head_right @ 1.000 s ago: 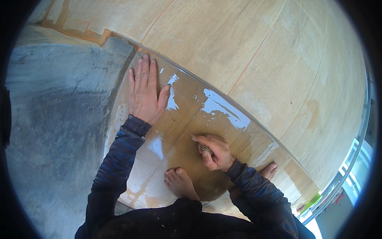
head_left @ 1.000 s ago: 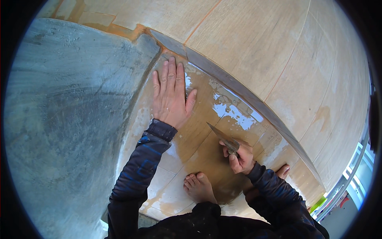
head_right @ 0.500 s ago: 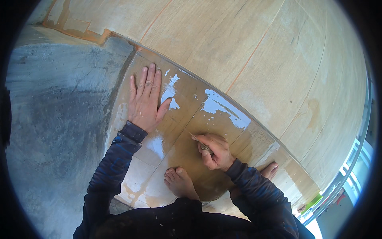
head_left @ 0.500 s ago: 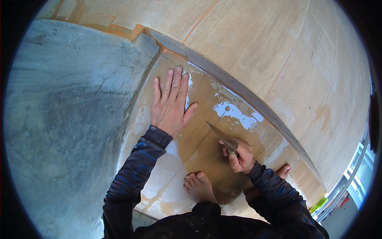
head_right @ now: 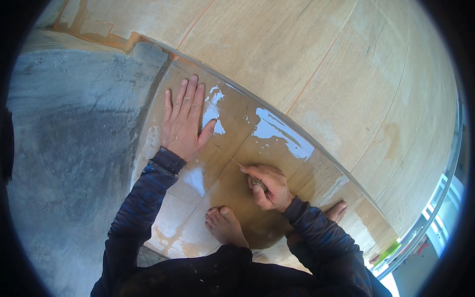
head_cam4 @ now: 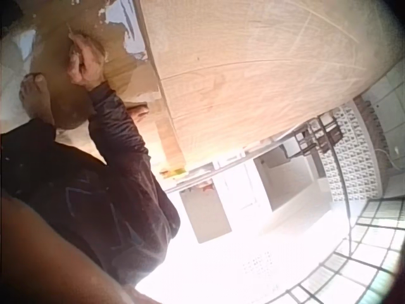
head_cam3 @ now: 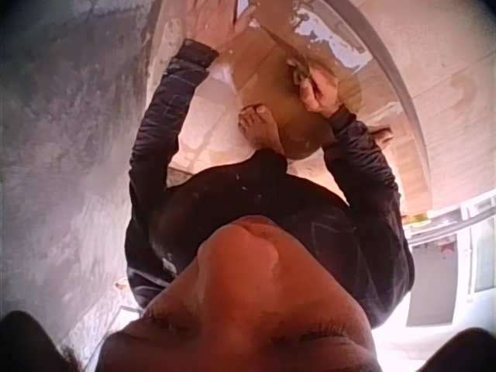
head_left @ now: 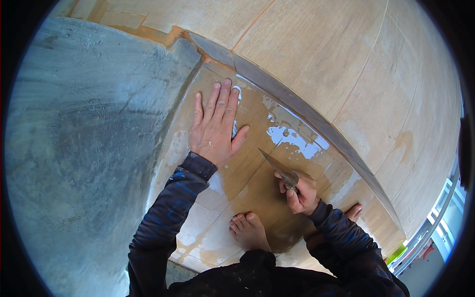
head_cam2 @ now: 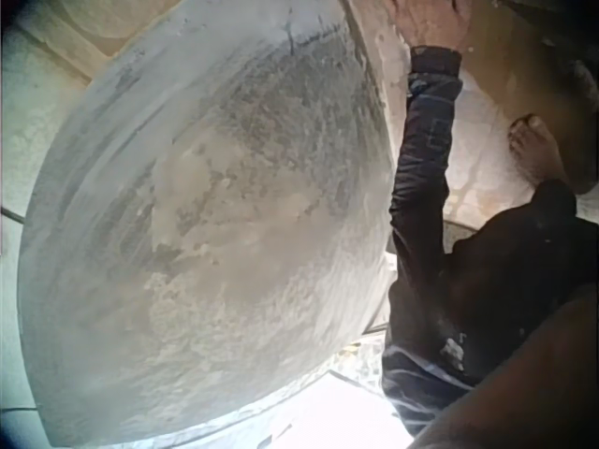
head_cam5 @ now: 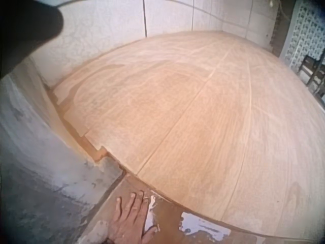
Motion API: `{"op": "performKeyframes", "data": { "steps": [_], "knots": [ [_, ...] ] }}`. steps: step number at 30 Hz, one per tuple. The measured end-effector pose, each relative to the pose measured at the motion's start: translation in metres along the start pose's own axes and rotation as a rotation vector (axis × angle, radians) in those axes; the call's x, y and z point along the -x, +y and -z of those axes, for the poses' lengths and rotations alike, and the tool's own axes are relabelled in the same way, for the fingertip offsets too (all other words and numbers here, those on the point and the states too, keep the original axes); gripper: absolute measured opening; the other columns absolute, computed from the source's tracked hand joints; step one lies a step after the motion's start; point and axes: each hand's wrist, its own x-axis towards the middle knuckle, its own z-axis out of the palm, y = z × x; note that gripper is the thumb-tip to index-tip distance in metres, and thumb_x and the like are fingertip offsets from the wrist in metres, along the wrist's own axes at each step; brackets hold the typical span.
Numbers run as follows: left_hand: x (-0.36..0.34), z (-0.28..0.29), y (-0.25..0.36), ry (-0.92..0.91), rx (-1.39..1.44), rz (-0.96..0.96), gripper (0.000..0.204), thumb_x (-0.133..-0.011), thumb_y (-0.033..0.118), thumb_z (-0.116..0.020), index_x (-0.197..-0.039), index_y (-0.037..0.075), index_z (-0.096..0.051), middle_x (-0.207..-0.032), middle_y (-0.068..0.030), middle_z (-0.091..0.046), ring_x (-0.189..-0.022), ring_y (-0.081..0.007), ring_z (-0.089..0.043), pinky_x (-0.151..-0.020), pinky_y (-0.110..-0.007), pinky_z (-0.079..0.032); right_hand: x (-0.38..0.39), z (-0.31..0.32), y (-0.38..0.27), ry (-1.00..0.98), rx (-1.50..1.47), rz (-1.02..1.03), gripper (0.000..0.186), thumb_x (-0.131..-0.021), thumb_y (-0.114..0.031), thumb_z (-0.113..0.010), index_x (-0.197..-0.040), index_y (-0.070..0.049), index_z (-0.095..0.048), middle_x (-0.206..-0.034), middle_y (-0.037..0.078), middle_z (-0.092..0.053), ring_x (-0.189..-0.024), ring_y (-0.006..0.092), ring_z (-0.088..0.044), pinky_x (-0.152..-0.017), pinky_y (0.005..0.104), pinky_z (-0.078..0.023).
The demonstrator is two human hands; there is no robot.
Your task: The person applies grout or filler into the seams between floor tiles using a putty knife and wipes off the excess material with a cloth.
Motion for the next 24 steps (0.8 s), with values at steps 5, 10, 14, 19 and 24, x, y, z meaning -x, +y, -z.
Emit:
{"op": "performKeyframes", "data": {
  "steps": [5,10,14,19,24],
  "knots": [
    [-0.002,0.001,0.002,0.023,0.008,0.009,0.082,-0.095,0.040,-0.063,-0.160,0.000,-0.033,-0.169,-0.0177,-0.028,-0.158,-0.0343,-0.024,-0.127,-0.060,-0.009,0.000,0.001,0.001,0.000,0.025,0.013,0.033,-0.094,-0.009,-0.055,-0.120,0.008,-0.065,-0.074,0.009,-0.061,-0.063,0.0221,-0.060,-0.063,0.0349,-0.051],
    [0.001,-0.002,0.000,0.040,-0.023,0.011,0.083,-0.095,0.041,-0.062,-0.160,0.001,-0.033,-0.169,-0.0179,-0.028,-0.158,-0.0349,-0.024,-0.127,-0.060,-0.009,-0.001,0.000,-0.001,-0.009,0.028,0.005,0.034,-0.093,-0.009,-0.055,-0.121,0.008,-0.065,-0.074,0.009,-0.060,-0.063,0.0220,-0.060,-0.062,0.0346,-0.051],
    [0.002,-0.002,0.000,0.070,-0.056,0.085,0.082,-0.096,0.042,-0.061,-0.161,0.000,-0.032,-0.169,-0.0187,-0.028,-0.157,-0.0360,-0.024,-0.127,-0.057,-0.010,-0.002,0.000,-0.001,-0.005,0.016,0.008,0.034,-0.093,-0.009,-0.055,-0.121,0.007,-0.065,-0.074,0.009,-0.061,-0.062,0.0222,-0.060,-0.062,0.0348,-0.051],
    [0.002,0.001,-0.003,0.111,-0.070,0.182,0.077,-0.099,0.040,-0.058,-0.160,0.000,-0.034,-0.169,-0.0194,-0.029,-0.156,-0.0358,-0.027,-0.127,-0.053,-0.016,-0.001,0.001,0.001,0.004,0.013,0.019,0.033,-0.091,-0.007,-0.056,-0.119,0.008,-0.065,-0.074,0.009,-0.061,-0.062,0.0227,-0.060,-0.061,0.0354,-0.051],
    [0.002,0.004,-0.012,0.112,-0.117,0.239,0.072,-0.100,0.038,-0.057,-0.160,0.002,-0.036,-0.168,-0.0191,-0.030,-0.155,-0.0348,-0.030,-0.124,-0.051,-0.024,0.001,0.000,0.005,0.008,0.012,0.025,0.033,-0.089,-0.006,-0.056,-0.118,0.008,-0.065,-0.074,0.008,-0.061,-0.061,0.0231,-0.060,-0.060,0.0361,-0.050]
  ]
}}
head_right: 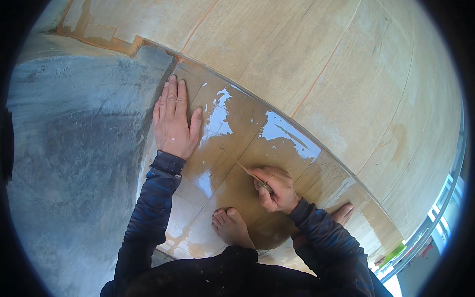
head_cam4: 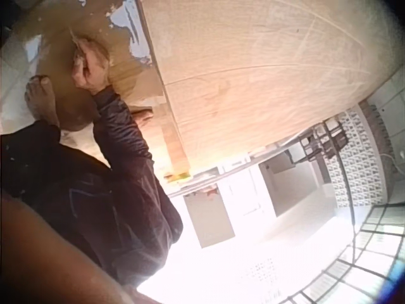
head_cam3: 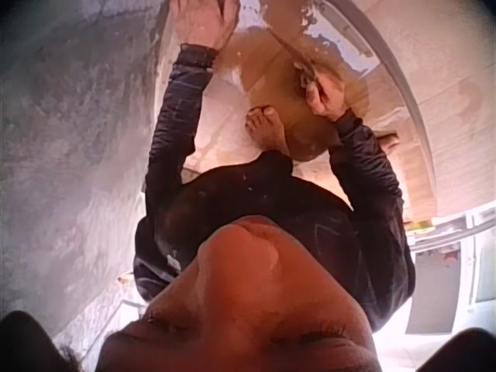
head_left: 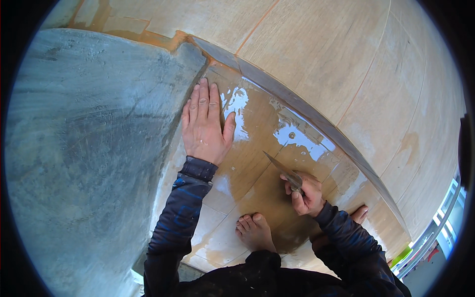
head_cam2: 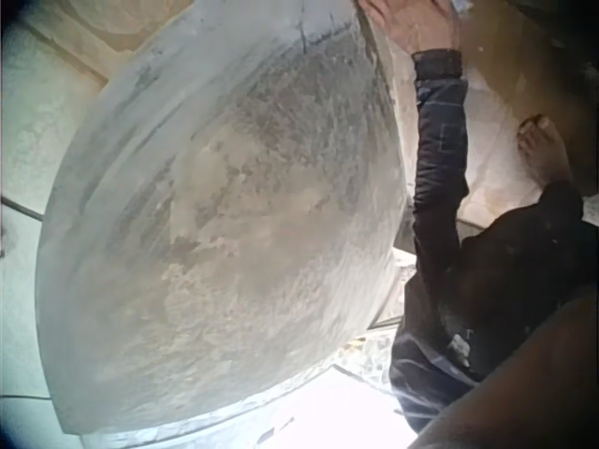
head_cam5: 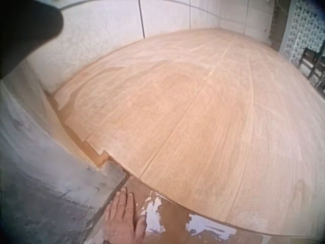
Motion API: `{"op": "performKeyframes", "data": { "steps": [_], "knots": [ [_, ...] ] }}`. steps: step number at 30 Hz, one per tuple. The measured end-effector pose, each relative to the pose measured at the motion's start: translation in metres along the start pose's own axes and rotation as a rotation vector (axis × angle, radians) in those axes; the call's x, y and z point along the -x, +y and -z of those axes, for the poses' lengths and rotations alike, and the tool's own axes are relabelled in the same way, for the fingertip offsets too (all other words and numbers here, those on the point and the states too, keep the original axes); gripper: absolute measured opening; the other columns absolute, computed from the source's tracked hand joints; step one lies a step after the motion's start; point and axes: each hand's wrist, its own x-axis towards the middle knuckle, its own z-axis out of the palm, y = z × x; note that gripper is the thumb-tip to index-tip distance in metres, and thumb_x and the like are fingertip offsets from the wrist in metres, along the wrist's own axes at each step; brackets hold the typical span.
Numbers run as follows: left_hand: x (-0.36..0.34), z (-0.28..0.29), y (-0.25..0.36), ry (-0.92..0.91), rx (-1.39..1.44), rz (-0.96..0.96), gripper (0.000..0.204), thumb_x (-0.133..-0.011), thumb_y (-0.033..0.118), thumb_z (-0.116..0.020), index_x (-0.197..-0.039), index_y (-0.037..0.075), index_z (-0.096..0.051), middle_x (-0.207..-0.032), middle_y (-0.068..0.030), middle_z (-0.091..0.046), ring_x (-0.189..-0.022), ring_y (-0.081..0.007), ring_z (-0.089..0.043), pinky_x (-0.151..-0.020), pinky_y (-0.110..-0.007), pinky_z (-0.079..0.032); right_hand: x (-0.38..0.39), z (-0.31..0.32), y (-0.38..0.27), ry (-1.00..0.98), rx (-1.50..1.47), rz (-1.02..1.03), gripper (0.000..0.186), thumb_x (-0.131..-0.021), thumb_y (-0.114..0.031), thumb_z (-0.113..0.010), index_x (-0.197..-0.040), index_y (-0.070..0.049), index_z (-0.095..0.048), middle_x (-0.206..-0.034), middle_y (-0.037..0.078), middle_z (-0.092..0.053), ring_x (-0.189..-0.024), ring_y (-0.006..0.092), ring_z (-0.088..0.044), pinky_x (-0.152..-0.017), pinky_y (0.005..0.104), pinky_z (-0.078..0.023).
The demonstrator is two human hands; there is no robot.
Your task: The person applies grout or filler into the seams between floor tiles using a putty knife and wipes off the excess material with a cloth.
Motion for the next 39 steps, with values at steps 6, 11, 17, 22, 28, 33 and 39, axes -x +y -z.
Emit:
{"op": "performKeyframes", "data": {
  "steps": [6,11,17,22,28,33,39],
  "knots": [
    [0.000,0.004,0.000,0.001,-0.016,-0.036,0.067,-0.101,0.035,-0.056,-0.160,0.008,-0.039,-0.169,-0.0190,-0.029,-0.154,-0.0355,-0.031,-0.123,-0.050,-0.025,-0.002,-0.001,-0.001,0.007,0.048,0.013,0.036,-0.104,-0.023,-0.049,-0.119,0.005,-0.067,-0.072,0.005,-0.062,-0.060,0.0181,-0.060,-0.060,0.0319,-0.051],
    [0.001,0.003,0.001,-0.014,-0.029,-0.043,0.062,-0.102,0.033,-0.054,-0.160,0.014,-0.041,-0.169,-0.0211,-0.027,-0.154,-0.0378,-0.030,-0.124,-0.051,-0.024,-0.003,0.000,-0.001,-0.008,-0.006,0.008,0.034,-0.087,-0.005,-0.058,-0.117,0.008,-0.066,-0.074,0.008,-0.062,-0.060,0.0232,-0.060,-0.059,0.0362,-0.049],
    [0.002,0.000,0.002,-0.014,-0.026,-0.046,0.062,-0.104,0.036,-0.053,-0.161,0.015,-0.041,-0.169,-0.0227,-0.026,-0.155,-0.0393,-0.026,-0.124,-0.053,-0.023,-0.001,0.000,-0.001,-0.009,-0.001,-0.011,0.034,-0.086,-0.004,-0.059,-0.116,0.008,-0.066,-0.074,0.008,-0.062,-0.061,0.0234,-0.060,-0.058,0.0359,-0.049],
    [-0.001,0.000,0.003,-0.017,-0.005,-0.084,0.063,-0.104,0.042,-0.052,-0.160,0.016,-0.042,-0.169,-0.0250,-0.023,-0.156,-0.0417,-0.023,-0.125,-0.055,-0.020,-0.001,0.000,0.000,-0.009,0.010,-0.006,0.032,-0.087,-0.005,-0.059,-0.116,0.008,-0.066,-0.074,0.008,-0.062,-0.061,0.0231,-0.060,-0.058,0.0358,-0.049],
    [-0.020,-0.002,0.000,-0.028,0.028,-0.169,0.066,-0.103,0.048,-0.053,-0.160,0.017,-0.042,-0.170,-0.0244,-0.022,-0.157,-0.0420,-0.022,-0.126,-0.057,-0.018,0.001,-0.001,0.000,-0.007,0.008,-0.003,0.031,-0.089,-0.005,-0.059,-0.116,0.008,-0.066,-0.074,0.008,-0.062,-0.061,0.0229,-0.060,-0.058,0.0358,-0.050],
    [-0.018,-0.004,-0.002,-0.029,0.034,-0.184,0.068,-0.102,0.049,-0.054,-0.161,0.018,-0.040,-0.170,-0.0231,-0.021,-0.157,-0.0413,-0.021,-0.126,-0.056,-0.018,0.000,-0.001,0.000,-0.012,0.009,0.006,0.032,-0.089,-0.006,-0.059,-0.117,0.008,-0.066,-0.074,0.008,-0.062,-0.061,0.0227,-0.060,-0.059,0.0358,-0.050],
    [-0.016,-0.002,-0.003,-0.044,0.019,-0.199,0.070,-0.101,0.047,-0.057,-0.163,0.018,-0.038,-0.171,-0.0218,-0.020,-0.158,-0.0408,-0.020,-0.126,-0.055,-0.017,-0.001,0.001,-0.003,-0.020,0.019,0.005,0.032,-0.089,-0.006,-0.059,-0.117,0.008,-0.066,-0.075,0.008,-0.062,-0.062,0.0227,-0.060,-0.060,0.0357,-0.050]
  ]
}}
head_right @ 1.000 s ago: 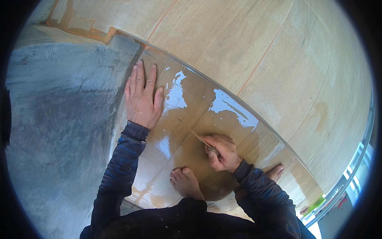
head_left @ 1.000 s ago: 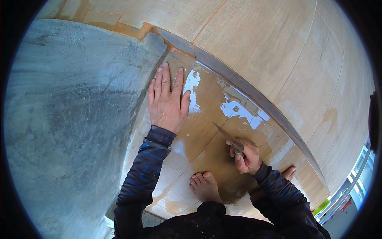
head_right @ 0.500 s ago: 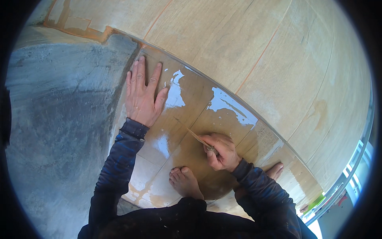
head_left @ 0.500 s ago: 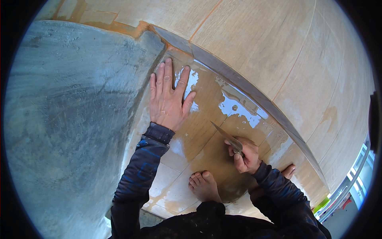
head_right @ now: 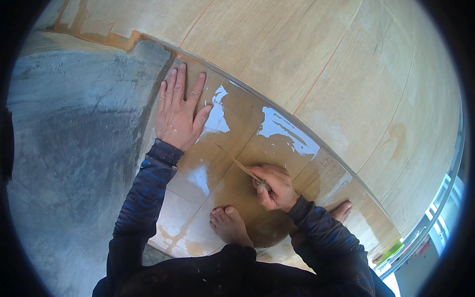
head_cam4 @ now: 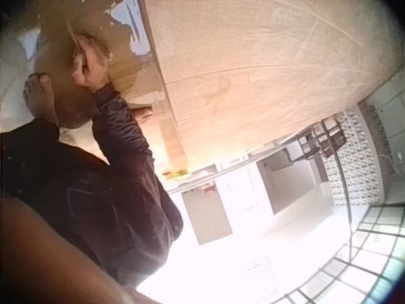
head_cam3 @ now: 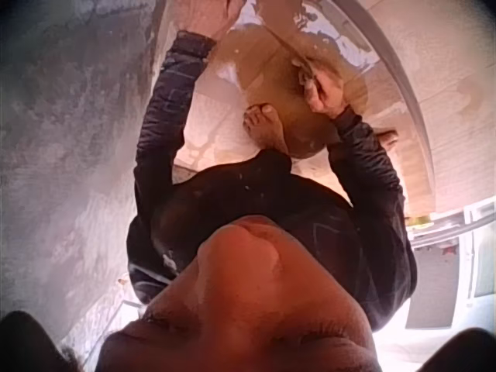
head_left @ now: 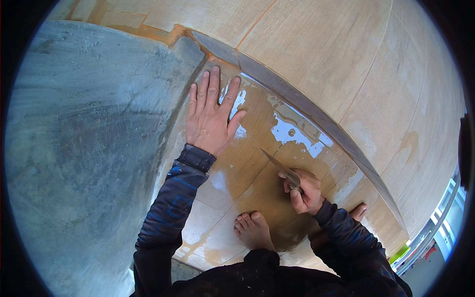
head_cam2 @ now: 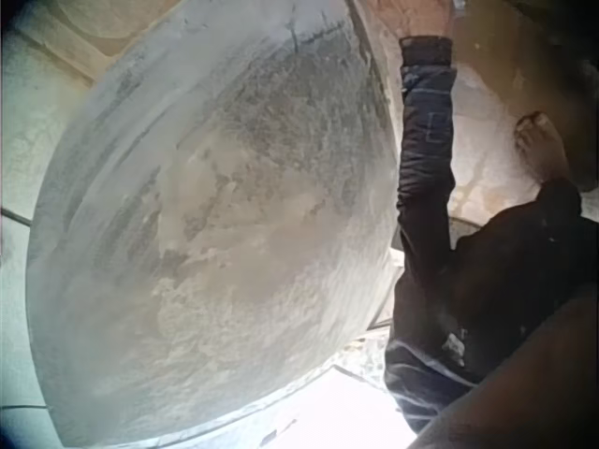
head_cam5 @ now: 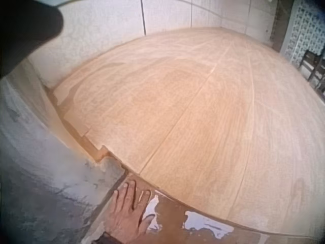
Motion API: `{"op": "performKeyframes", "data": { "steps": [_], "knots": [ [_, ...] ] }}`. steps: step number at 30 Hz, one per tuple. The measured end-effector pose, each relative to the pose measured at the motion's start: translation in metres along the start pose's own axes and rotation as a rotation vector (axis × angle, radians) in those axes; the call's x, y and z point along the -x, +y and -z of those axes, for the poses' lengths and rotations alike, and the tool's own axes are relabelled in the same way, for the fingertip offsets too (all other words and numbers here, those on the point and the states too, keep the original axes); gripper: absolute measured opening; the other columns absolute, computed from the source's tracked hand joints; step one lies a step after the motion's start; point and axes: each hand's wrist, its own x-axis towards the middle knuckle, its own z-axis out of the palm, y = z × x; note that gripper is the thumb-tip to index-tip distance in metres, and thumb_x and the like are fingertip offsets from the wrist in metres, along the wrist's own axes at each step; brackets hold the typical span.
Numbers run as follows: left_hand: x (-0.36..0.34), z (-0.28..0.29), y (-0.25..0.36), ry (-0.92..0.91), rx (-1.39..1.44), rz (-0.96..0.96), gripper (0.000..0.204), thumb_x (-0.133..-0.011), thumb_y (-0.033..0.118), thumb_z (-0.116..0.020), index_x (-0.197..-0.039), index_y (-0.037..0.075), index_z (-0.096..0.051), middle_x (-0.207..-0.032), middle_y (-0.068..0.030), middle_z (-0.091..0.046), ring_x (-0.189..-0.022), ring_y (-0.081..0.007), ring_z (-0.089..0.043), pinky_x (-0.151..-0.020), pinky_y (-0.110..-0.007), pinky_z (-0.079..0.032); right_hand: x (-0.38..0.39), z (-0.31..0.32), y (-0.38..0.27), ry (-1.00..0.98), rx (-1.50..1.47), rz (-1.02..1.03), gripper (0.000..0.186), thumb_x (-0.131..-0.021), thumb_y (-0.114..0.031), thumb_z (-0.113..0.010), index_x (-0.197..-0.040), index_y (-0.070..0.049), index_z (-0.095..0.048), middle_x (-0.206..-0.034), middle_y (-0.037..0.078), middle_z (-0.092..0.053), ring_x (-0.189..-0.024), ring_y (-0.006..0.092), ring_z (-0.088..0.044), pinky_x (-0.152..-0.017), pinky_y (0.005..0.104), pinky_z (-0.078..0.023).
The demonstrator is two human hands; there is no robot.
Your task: The person applies grout or filler into the seams between floor tiles using a putty knife and wipes off the excess material with a cloth.
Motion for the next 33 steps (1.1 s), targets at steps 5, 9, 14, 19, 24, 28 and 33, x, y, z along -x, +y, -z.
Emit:
{"op": "performKeyframes", "data": {
  "steps": [5,9,14,19,24,28,33],
  "knots": [
    [0.0005,0.0008,0.0002,-0.014,0.015,0.007,0.071,-0.101,0.045,-0.058,-0.163,0.018,-0.037,-0.171,-0.0214,-0.020,-0.158,-0.0402,-0.019,-0.127,-0.055,-0.016,0.0007,-0.0006,0.0001,0.002,-0.005,-0.003,0.032,-0.090,-0.007,-0.059,-0.117,0.008,-0.065,-0.075,0.008,-0.062,-0.062,0.0226,-0.060,-0.060,0.0358,-0.050],
    [-0.0011,0.0009,0.0006,-0.014,0.014,-0.001,0.072,-0.100,0.046,-0.059,-0.163,0.019,-0.036,-0.171,-0.0210,-0.020,-0.158,-0.0402,-0.019,-0.127,-0.055,-0.016,0.0009,0.0007,-0.0006,0.006,0.004,0.004,0.031,-0.091,-0.007,-0.059,-0.117,0.009,-0.065,-0.075,0.008,-0.062,-0.062,0.0225,-0.060,-0.060,0.0357,-0.050],
    [0.0012,0.0013,-0.0006,-0.014,0.017,0.004,0.072,-0.100,0.046,-0.060,-0.163,0.021,-0.037,-0.171,-0.0205,-0.021,-0.157,-0.0404,-0.021,-0.127,-0.055,-0.016,0.0011,-0.0007,-0.0006,0.002,-0.006,-0.007,0.031,-0.091,-0.007,-0.059,-0.117,0.009,-0.065,-0.075,0.008,-0.062,-0.062,0.0224,-0.060,-0.059,0.0351,-0.050],
    [0.0006,0.0013,-0.0004,-0.008,0.017,0.002,0.072,-0.100,0.046,-0.060,-0.163,0.021,-0.037,-0.171,-0.0203,-0.021,-0.157,-0.0403,-0.021,-0.127,-0.055,-0.016,0.0011,-0.0007,-0.0013,0.009,-0.001,-0.004,0.031,-0.091,-0.007,-0.058,-0.117,0.009,-0.065,-0.075,0.008,-0.062,-0.062,0.0224,-0.060,-0.059,0.0353,-0.050],
    [0.0004,0.0021,-0.0003,-0.008,0.017,0.002,0.071,-0.100,0.046,-0.060,-0.163,0.021,-0.038,-0.172,-0.0199,-0.021,-0.158,-0.0401,-0.021,-0.127,-0.055,-0.016,0.0001,-0.0008,-0.0025,0.013,-0.003,-0.006,0.032,-0.091,-0.007,-0.058,-0.117,0.008,-0.065,-0.075,0.008,-0.062,-0.062,0.0223,-0.060,-0.060,0.0354,-0.050],
    [0.0006,0.0020,-0.0004,-0.009,0.019,0.004,0.072,-0.099,0.045,-0.060,-0.163,0.021,-0.037,-0.172,-0.0200,-0.021,-0.158,-0.0399,-0.020,-0.127,-0.055,-0.016,-0.0007,-0.0008,-0.0034,0.011,-0.004,-0.005,0.033,-0.090,-0.007,-0.058,-0.118,0.008,-0.066,-0.075,0.008,-0.062,-0.062,0.0221,-0.060,-0.059,0.0350,-0.050],
    [0.0006,0.0026,0.0006,-0.008,0.024,0.008,0.072,-0.099,0.045,-0.061,-0.163,0.021,-0.037,-0.172,-0.0199,-0.021,-0.158,-0.0396,-0.020,-0.127,-0.055,-0.016,0.0001,-0.0002,-0.0034,0.005,0.004,-0.008,0.033,-0.089,-0.006,-0.058,-0.118,0.008,-0.066,-0.075,0.008,-0.062,-0.062,0.0221,-0.060,-0.059,0.0348,-0.050]
  ]
}}
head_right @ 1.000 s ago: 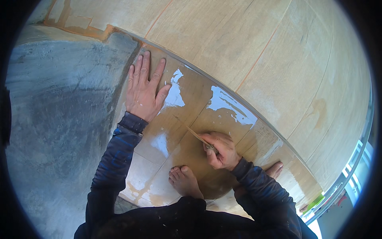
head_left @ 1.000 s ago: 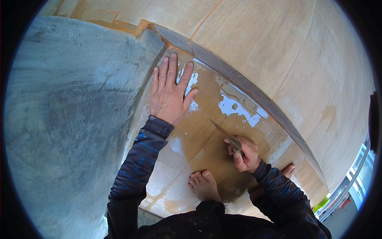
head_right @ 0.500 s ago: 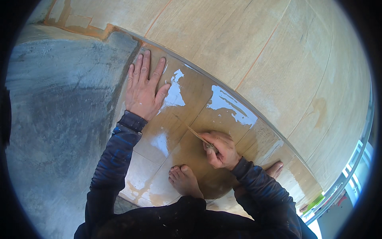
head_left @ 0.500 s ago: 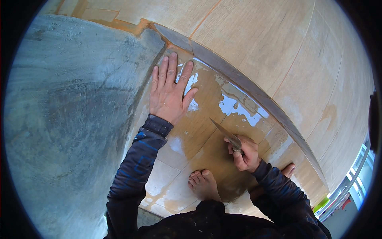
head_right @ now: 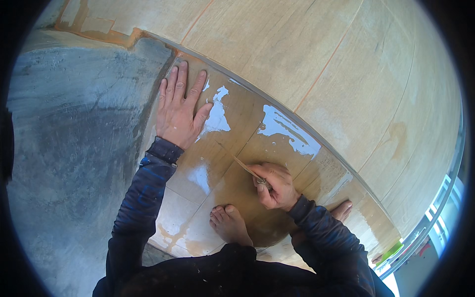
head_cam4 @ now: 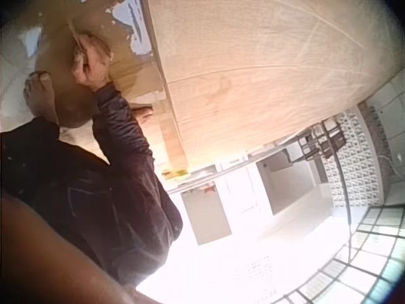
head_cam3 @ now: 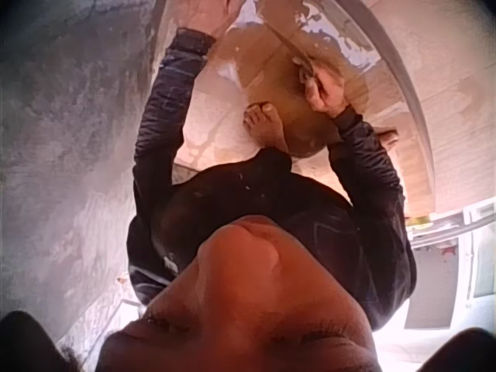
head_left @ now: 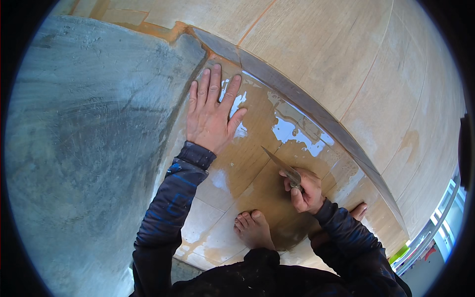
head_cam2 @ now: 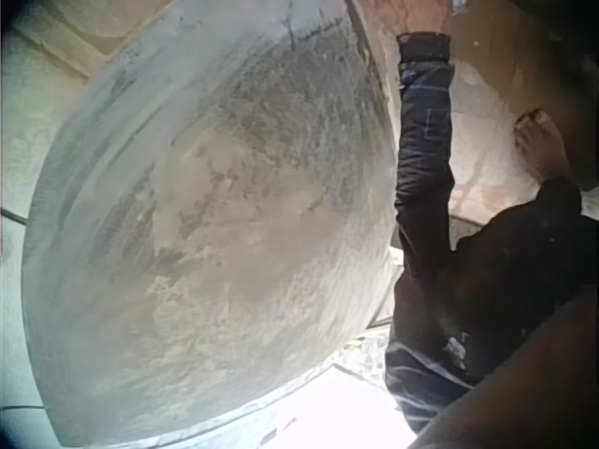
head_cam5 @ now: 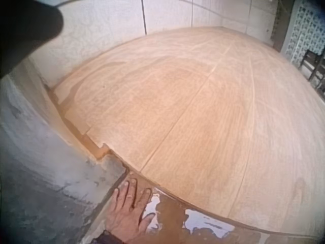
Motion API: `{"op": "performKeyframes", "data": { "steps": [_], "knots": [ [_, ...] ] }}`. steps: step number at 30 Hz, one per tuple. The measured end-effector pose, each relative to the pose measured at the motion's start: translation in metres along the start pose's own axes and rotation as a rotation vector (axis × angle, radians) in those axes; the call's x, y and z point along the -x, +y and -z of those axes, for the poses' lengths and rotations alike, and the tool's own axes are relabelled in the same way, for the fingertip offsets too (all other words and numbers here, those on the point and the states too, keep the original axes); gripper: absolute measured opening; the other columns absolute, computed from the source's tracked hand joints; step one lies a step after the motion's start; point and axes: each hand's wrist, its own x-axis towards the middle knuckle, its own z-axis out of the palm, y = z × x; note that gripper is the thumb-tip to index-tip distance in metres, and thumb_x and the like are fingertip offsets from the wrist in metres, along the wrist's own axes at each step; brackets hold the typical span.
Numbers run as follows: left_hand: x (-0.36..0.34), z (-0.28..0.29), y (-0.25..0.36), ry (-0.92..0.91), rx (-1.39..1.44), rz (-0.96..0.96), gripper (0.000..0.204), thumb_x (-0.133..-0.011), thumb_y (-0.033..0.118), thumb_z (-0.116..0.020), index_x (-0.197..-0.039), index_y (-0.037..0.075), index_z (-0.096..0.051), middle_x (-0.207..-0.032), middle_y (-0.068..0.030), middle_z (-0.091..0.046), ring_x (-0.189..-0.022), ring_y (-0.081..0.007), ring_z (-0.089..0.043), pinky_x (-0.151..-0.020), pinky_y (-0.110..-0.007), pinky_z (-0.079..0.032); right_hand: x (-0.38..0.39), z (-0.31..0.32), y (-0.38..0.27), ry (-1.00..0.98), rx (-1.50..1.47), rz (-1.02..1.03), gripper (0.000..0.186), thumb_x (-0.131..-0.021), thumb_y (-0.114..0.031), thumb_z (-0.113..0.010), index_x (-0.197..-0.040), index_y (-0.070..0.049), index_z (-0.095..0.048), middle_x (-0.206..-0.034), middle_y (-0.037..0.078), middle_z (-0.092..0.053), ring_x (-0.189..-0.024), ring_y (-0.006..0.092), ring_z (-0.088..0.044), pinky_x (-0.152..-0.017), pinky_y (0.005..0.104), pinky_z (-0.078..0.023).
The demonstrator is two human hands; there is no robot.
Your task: The person applies grout or filler into the seams between floor tiles using a putty knife and wipes off the excess material with a cloth.
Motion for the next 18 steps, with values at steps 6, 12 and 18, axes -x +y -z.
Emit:
{"op": "performKeyframes", "data": {
  "steps": [6,12,18],
  "knots": [
    [0.0002,0.0003,-0.0003,0.001,-0.001,-0.004,0.072,-0.099,0.045,-0.061,-0.163,0.021,-0.037,-0.172,-0.0199,-0.021,-0.158,-0.0396,-0.020,-0.127,-0.054,-0.015,0.0015,-0.0011,0.0003,0.006,-0.011,-0.013,0.032,-0.090,-0.007,-0.059,-0.117,0.007,-0.066,-0.075,0.008,-0.062,-0.062,0.0225,-0.060,-0.059,0.0349,-0.050],
    [0.0002,0.0007,-0.0004,0.005,-0.003,-0.006,0.072,-0.099,0.045,-0.061,-0.163,0.021,-0.037,-0.171,-0.0198,-0.022,-0.158,-0.0396,-0.021,-0.127,-0.054,-0.015,0.0007,-0.0009,-0.0010,0.007,-0.007,-0.005,0.031,-0.091,-0.008,-0.059,-0.117,0.008,-0.066,-0.075,0.008,-0.062,-0.062,0.0230,-0.060,-0.059,0.0354,-0.050],
    [-0.0003,0.0018,0.0005,0.008,0.004,-0.006,0.071,-0.100,0.045,-0.060,-0.163,0.021,-0.038,-0.171,-0.0201,-0.023,-0.157,-0.0399,-0.021,-0.127,-0.054,-0.016,0.0011,-0.0007,-0.0014,0.010,-0.005,-0.006,0.031,-0.091,-0.009,-0.059,-0.117,0.008,-0.066,-0.074,0.008,-0.062,-0.062,0.0229,-0.060,-0.059,0.0356,-0.050]
  ]
}}
